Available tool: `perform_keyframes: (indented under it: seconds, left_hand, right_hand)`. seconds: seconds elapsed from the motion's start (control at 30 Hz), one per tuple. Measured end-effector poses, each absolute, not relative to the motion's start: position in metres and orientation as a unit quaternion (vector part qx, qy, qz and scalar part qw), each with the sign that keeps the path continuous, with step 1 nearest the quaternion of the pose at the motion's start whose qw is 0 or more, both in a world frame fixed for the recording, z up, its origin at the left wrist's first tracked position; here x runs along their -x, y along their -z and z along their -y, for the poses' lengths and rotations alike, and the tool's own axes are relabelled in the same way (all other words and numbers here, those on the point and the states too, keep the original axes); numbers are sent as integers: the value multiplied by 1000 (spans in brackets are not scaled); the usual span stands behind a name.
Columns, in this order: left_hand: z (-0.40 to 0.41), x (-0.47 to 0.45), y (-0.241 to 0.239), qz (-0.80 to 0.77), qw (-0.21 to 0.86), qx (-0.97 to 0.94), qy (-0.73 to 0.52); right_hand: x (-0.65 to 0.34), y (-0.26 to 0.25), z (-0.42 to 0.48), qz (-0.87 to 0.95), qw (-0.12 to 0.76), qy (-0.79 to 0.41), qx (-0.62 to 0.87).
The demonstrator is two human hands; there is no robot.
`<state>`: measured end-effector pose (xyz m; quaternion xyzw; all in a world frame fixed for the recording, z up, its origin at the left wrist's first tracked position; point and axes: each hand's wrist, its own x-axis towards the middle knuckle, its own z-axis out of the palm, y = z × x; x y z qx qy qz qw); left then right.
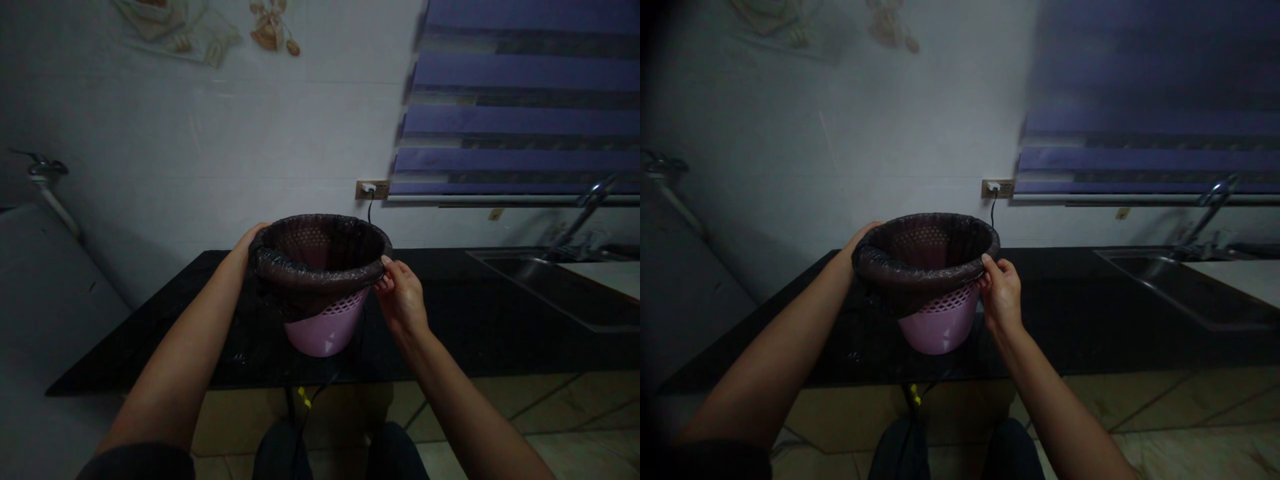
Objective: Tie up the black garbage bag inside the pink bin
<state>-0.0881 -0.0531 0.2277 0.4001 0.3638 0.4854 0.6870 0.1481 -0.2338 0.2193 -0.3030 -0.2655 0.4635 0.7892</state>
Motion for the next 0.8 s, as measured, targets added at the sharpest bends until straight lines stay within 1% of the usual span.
perform_keyframes:
  seconds: [0.13, 0.27, 0.53, 0.7, 0.8]
  left_hand:
    - [46, 91, -222, -347, 686, -413, -488]
    - [40, 93, -220, -336, 703, -424, -461]
    - [50, 90, -226, -359, 673, -428, -485]
    - [54, 92, -218, -342, 718, -410, -446]
    - [51, 95, -213, -345, 720, -411, -440]
  right_hand:
    - [-147, -220, 234, 259, 790, -464, 306]
    - [-147, -220, 235, 261, 790, -461, 308]
    - [-147, -220, 236, 255, 793, -464, 300]
    - [-147, -220, 236, 253, 797, -464, 293]
    - [-147, -220, 237, 252, 799, -459, 295]
